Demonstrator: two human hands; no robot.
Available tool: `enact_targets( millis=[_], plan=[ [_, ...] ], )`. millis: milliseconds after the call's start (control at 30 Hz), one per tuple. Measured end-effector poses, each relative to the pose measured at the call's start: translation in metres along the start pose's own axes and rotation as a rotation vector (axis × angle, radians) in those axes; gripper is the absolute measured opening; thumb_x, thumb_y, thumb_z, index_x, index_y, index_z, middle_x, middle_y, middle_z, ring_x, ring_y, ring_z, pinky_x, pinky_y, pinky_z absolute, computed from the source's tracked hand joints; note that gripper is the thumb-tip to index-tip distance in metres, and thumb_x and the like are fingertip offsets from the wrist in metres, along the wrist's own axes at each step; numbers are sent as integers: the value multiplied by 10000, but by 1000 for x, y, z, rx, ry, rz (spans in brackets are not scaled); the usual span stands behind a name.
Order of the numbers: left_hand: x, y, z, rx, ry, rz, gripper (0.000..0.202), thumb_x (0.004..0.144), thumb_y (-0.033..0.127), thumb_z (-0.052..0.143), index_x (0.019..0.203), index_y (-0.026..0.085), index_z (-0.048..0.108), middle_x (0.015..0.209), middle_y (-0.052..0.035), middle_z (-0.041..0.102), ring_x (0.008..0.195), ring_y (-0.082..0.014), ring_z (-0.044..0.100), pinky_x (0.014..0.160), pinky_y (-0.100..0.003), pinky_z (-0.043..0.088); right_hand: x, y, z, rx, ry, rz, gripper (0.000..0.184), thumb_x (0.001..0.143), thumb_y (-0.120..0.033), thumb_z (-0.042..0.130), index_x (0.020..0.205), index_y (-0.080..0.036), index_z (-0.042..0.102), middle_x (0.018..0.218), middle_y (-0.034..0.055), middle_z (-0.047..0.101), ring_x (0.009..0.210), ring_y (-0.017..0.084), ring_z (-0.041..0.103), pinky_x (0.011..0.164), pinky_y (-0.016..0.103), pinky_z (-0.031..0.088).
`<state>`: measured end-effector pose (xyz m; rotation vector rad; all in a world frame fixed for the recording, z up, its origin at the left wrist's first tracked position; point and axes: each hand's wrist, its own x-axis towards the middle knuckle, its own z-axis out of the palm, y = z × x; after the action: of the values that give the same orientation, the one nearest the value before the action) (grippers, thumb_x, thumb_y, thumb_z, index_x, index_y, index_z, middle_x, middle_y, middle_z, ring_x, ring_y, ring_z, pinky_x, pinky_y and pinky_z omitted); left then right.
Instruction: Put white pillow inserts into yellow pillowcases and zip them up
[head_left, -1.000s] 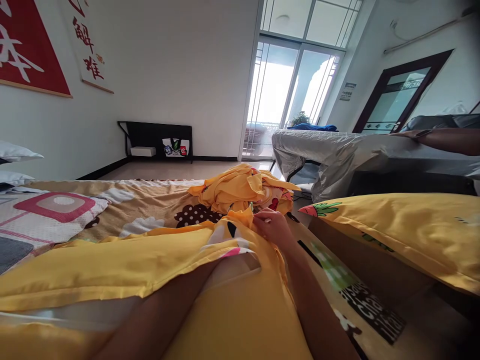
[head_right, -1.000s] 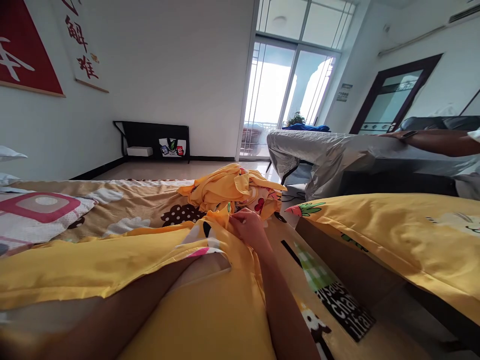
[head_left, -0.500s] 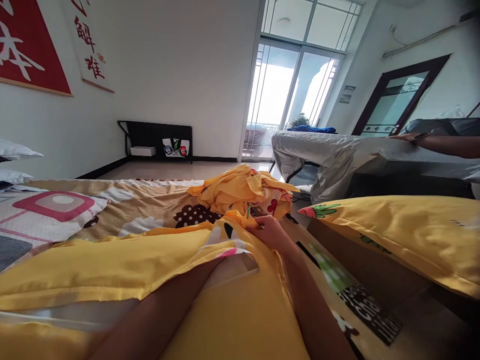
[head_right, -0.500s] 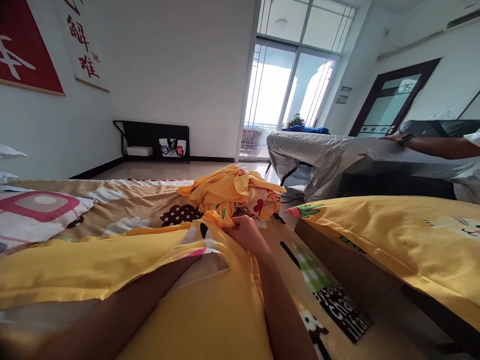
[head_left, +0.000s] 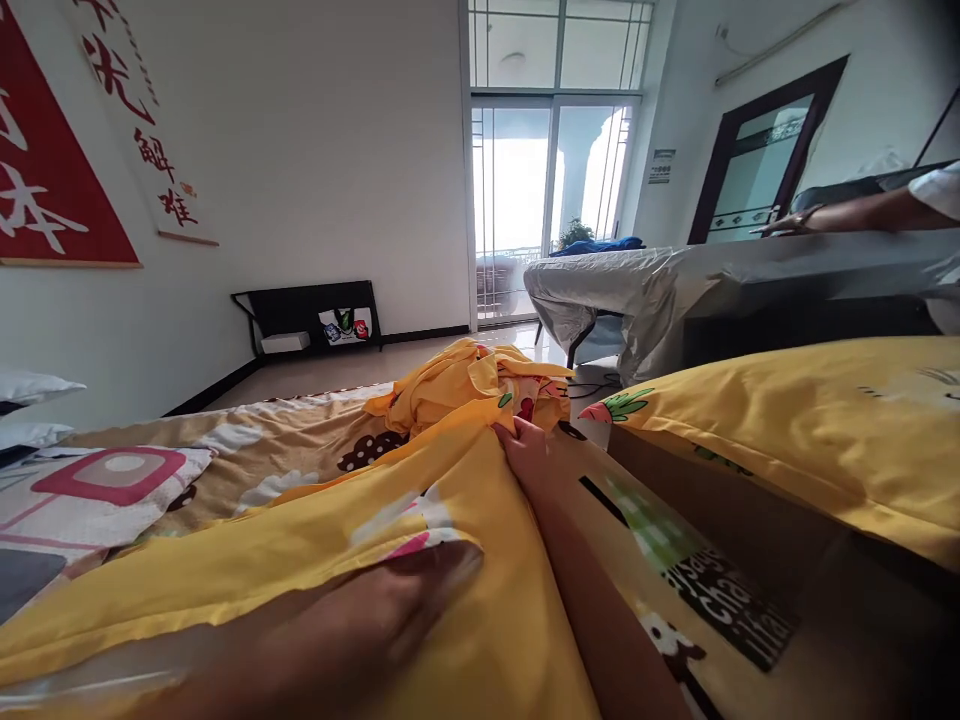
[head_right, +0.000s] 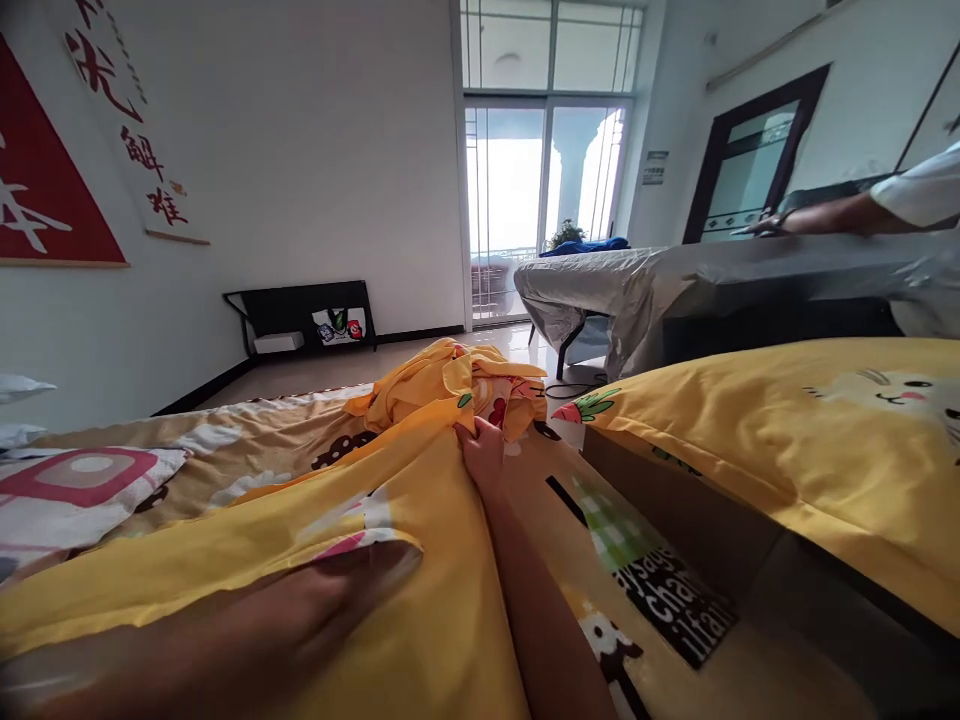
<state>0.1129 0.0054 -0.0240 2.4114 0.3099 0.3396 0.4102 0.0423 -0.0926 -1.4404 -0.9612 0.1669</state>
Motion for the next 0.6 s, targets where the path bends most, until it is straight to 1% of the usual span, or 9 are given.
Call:
enact_targets(
  millis=[67,100,200,267,300,367,467,533,600],
  plan=[
    [-8,16,-12,109,-121,34,252,872,291,545,1077,342,681,1217,32,642,1090,-174,616,944,-247,480,1,2,5,51,6,3,380,679,-537,548,628,-160,548,586,-2,512,601,130,409,514,228,314],
    [-7,22,-20,187,-107,32,246,876,278,520,1032,345,698,1164,43,670,1053,-160,634,908,-221,487,1,2,6,76,0,1,382,675,-539,556,621,-161,540,587,-5,505,601,128,403,517,227,311],
    [24,25,-47,422,247,-45,272,886,304,451,999,257,694,1050,-13,706,975,-181,650,884,-271,484,0,-8,6,136,-24,-11,378,680,-530,575,606,-162,528,588,-8,494,608,125,398,522,226,305],
    [63,13,-60,465,445,-107,348,865,353,452,1087,177,652,1152,-83,661,1068,-234,602,950,-341,442,-4,-19,1,159,-38,-26,377,692,-526,576,615,-159,539,594,-6,498,609,126,402,520,227,307],
    [84,5,-64,425,477,-152,430,826,390,502,1163,145,611,1231,-115,615,1126,-260,569,969,-359,425,-5,-25,-2,168,-46,-35,376,696,-525,577,627,-157,549,598,-5,504,609,127,406,519,228,311],
    [122,-9,-67,205,341,-213,528,793,504,540,1176,144,592,1214,-119,616,1089,-256,580,893,-324,456,-8,-36,-10,178,-61,-60,373,704,-522,574,651,-153,565,606,-3,517,604,128,415,517,230,322],
    [160,-14,-60,-45,110,-178,489,763,607,542,910,151,641,845,-42,652,744,-171,587,629,-248,432,-12,-49,-21,206,-87,-79,369,713,-519,570,665,-153,568,610,-3,529,595,128,425,514,231,335],
    [171,-9,-53,-89,102,-141,451,717,593,605,765,145,598,659,16,540,588,-108,466,530,-222,341,-14,-57,-26,215,-102,-77,375,716,-524,567,661,-153,565,607,-4,528,591,127,425,513,231,337],
    [175,-4,-48,-73,117,-145,423,672,550,665,735,143,569,622,40,471,558,-84,392,507,-213,300,-16,-63,-30,185,-98,-86,384,727,-529,554,655,-151,561,601,-5,517,593,125,416,512,229,331]
  ],
)
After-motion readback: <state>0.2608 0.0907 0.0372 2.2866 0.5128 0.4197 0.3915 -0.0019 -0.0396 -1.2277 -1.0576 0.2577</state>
